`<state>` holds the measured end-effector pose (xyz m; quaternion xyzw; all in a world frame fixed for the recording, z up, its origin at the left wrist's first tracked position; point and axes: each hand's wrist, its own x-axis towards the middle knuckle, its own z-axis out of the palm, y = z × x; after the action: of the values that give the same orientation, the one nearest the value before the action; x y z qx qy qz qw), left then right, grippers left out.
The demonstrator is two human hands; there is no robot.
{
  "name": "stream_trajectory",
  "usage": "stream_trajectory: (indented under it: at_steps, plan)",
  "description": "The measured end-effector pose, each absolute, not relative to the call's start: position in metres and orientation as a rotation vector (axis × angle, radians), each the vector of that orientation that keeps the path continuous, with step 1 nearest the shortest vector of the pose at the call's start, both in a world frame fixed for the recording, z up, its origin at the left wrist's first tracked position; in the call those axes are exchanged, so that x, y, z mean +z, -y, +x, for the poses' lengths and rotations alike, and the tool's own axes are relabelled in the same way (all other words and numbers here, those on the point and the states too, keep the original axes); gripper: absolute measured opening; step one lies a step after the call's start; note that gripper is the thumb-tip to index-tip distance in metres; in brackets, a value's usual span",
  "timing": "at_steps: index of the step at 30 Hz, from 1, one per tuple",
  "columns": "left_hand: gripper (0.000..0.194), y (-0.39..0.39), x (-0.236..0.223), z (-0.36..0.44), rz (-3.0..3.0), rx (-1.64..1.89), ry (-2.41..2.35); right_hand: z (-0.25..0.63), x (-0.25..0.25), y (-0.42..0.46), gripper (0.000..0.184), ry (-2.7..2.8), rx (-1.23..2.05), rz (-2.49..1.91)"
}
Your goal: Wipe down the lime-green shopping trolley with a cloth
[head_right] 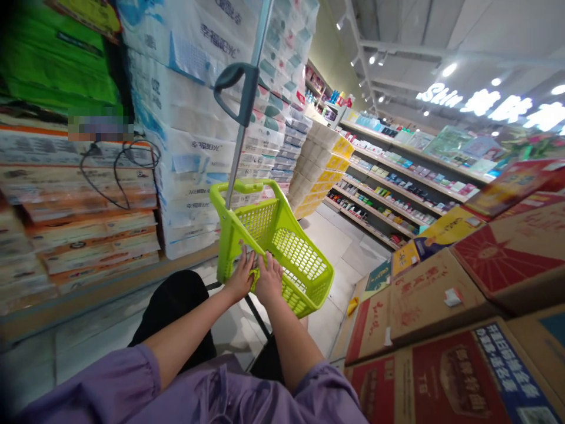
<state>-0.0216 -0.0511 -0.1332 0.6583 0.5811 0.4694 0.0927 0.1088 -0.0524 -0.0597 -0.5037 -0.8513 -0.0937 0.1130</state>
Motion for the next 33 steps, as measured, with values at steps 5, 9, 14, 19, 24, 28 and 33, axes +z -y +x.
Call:
stream_trajectory:
  at_steps: [5,9,14,19,24,28,33]
  plan:
    - [0.086,0.045,-0.134,-0.023,1.802,1.363,-1.913,0.116,-0.063,0.052,0.07,2.543,-0.265,-1.376]
    - [0.082,0.041,-0.137,-0.021,1.994,1.374,-1.784,0.114,-0.071,0.054,0.062,2.473,-0.334,-1.354]
    - [0.08,0.043,-0.134,-0.019,1.977,1.344,-1.855,0.113,-0.08,0.05,0.063,2.462,-0.376,-1.326]
    - [0.077,0.043,-0.129,-0.02,2.166,1.304,-1.711,0.118,-0.077,0.048,0.064,2.468,-0.335,-1.33]
    - [0.078,0.042,-0.129,-0.024,1.884,1.299,-1.922,0.13,-0.064,0.045,0.072,2.579,-0.227,-1.293]
    - [0.079,0.04,-0.127,-0.019,2.143,1.186,-1.651,0.136,-0.056,0.037,0.074,2.617,-0.176,-1.291]
    - [0.082,0.032,-0.129,-0.015,1.887,1.217,-1.878,0.14,-0.054,0.028,0.08,2.66,-0.193,-1.276]
